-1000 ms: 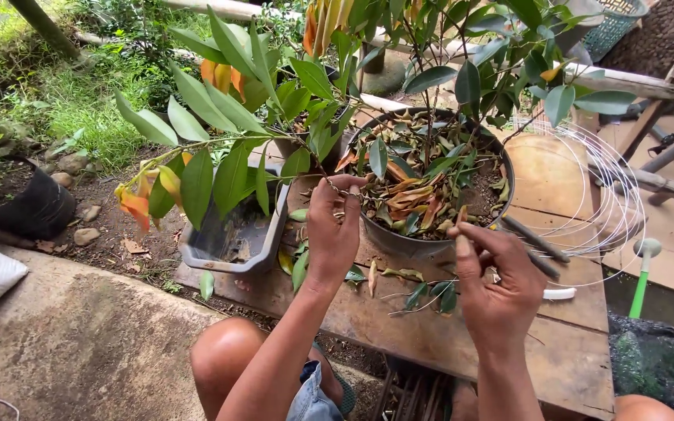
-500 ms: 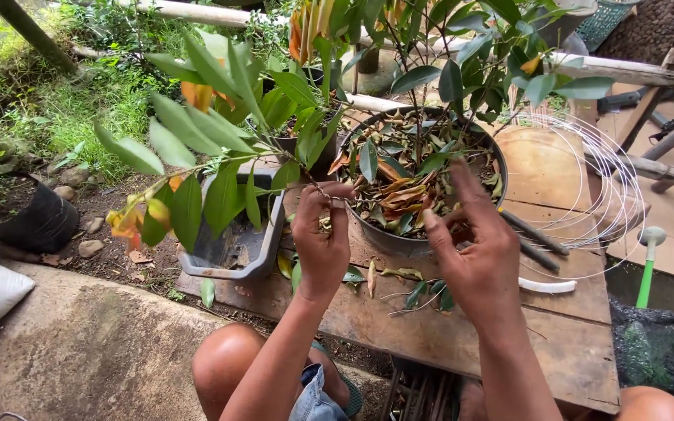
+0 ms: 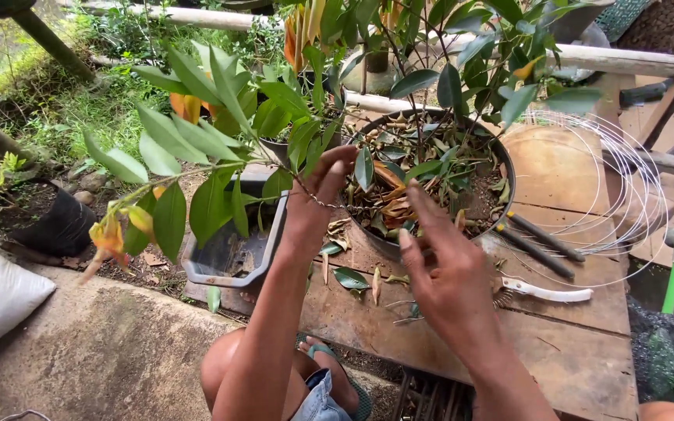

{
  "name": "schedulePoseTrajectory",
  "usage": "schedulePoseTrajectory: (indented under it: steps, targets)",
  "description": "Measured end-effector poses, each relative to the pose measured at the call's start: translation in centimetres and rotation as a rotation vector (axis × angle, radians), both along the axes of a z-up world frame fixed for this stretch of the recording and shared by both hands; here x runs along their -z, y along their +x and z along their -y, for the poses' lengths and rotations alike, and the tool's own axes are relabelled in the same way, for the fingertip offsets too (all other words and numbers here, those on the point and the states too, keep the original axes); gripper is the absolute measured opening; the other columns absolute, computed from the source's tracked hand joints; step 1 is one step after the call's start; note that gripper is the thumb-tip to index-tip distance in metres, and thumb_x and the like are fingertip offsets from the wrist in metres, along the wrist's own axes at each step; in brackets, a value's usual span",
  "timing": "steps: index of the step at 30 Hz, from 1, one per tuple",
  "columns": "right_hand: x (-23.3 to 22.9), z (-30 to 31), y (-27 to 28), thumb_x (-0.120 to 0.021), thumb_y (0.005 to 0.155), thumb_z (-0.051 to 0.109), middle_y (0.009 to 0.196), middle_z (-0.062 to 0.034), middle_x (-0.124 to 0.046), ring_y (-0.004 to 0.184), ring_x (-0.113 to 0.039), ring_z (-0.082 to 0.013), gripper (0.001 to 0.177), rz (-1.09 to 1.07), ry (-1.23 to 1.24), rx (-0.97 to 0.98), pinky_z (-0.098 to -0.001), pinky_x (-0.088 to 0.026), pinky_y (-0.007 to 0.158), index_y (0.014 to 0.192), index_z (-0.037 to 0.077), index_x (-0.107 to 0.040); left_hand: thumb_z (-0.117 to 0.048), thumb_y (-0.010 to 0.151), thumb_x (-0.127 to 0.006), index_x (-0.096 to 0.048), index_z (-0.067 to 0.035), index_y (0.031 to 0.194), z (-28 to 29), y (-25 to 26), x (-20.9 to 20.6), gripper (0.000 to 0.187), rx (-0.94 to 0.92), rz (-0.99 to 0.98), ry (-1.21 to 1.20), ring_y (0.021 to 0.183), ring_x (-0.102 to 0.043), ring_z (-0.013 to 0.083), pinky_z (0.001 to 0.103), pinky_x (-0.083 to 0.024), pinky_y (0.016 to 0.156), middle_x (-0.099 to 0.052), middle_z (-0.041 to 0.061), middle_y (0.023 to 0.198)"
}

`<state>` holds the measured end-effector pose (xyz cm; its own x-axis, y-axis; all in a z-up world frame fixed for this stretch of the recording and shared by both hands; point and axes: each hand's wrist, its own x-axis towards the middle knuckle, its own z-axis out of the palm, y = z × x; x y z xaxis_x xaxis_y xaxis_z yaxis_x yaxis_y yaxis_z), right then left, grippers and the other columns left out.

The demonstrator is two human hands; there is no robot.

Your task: Wiring and shaping the branches of a potted plant using metal wire and garden tools.

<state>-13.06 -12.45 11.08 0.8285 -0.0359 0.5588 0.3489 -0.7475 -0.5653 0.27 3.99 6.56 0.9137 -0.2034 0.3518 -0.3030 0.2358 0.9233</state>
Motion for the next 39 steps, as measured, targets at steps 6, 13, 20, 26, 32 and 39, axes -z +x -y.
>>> schedulePoseTrajectory:
  steps: [6, 13, 20, 26, 32, 39]
  targets:
    - [-1.5, -0.6, 4.6, -0.055, 0.096, -0.007, 0.153, -0.0318, -0.045, 0.126, -0.06, -0.0471, 0.047, 0.144, -0.113, -0.003, -0.0429, -0.054, 0.109, 0.142, -0.013, -0.05, -0.013, 0.099, -0.064, -0.06, -0.003, 0.138, 1.1, 3.0, -2.0, 0.04, 0.064, 0.004, -0.058, 0.103, -0.068, 0.0131, 0.029, -0.055, 0.097, -0.075, 0.004, 0.11]
    - [-0.4, 0.1, 8.8, -0.054, 0.104, 0.0, 0.122, -0.0331, -0.066, 0.094, -0.072, -0.0476, 0.04, 0.128, -0.21, 0.088, -0.0529, -0.066, 0.077, 0.144, 0.0, -0.057, -0.031, 0.103, -0.067, -0.069, -0.009, 0.13, 2.5, 3.1, -1.9, 0.035, -0.07, 0.212, -0.021, 0.105, -0.066, 0.0158, 0.032, -0.05, 0.091, -0.075, 0.012, 0.113]
    - [-0.6, 0.7, 8.3, -0.059, 0.106, 0.005, 0.115, -0.0253, -0.07, 0.092, -0.074, -0.0403, 0.023, 0.248, -0.159, 0.102, -0.0482, -0.065, 0.073, 0.127, 0.001, -0.069, -0.026, 0.105, -0.066, -0.069, -0.01, 0.121, 2.7, 3.9, -1.6, 0.023, -0.049, 0.209, -0.04, 0.095, -0.065, 0.0127, 0.031, -0.053, 0.09, -0.076, 0.01, 0.105]
    - [-0.2, 1.6, 8.9, -0.06, 0.112, 0.015, 0.103, -0.0187, -0.069, 0.089, -0.074, -0.0384, 0.019, 0.342, -0.16, 0.129, -0.0474, -0.062, 0.069, 0.119, 0.001, -0.072, -0.036, 0.105, -0.064, -0.071, -0.012, 0.114, 2.8, 3.2, -2.4, 0.026, -0.144, 0.256, 0.05, 0.083, -0.063, 0.0102, 0.029, -0.054, 0.082, -0.077, 0.007, 0.1]
    - [-0.3, 1.7, 8.3, -0.062, 0.111, 0.016, 0.103, -0.0182, -0.069, 0.091, -0.074, -0.0367, 0.019, 0.331, -0.148, 0.117, -0.0484, -0.06, 0.072, 0.121, 0.002, -0.071, -0.036, 0.106, -0.062, -0.07, -0.008, 0.116, 2.9, 2.3, -3.6, 0.031, -0.147, 0.274, 0.043, 0.087, -0.063, 0.0134, 0.029, -0.053, 0.079, -0.076, 0.011, 0.104]
    - [-0.8, 1.5, 7.0, -0.063, 0.103, 0.0, 0.114, -0.027, -0.067, 0.087, -0.073, -0.0419, 0.03, 0.222, -0.138, 0.081, -0.0503, -0.063, 0.074, 0.133, -0.003, -0.064, -0.03, 0.107, -0.058, -0.068, -0.006, 0.121, 3.1, 1.5, -3.4, 0.03, -0.128, 0.215, -0.05, 0.094, -0.062, 0.0151, 0.025, -0.047, 0.08, -0.076, 0.011, 0.11]
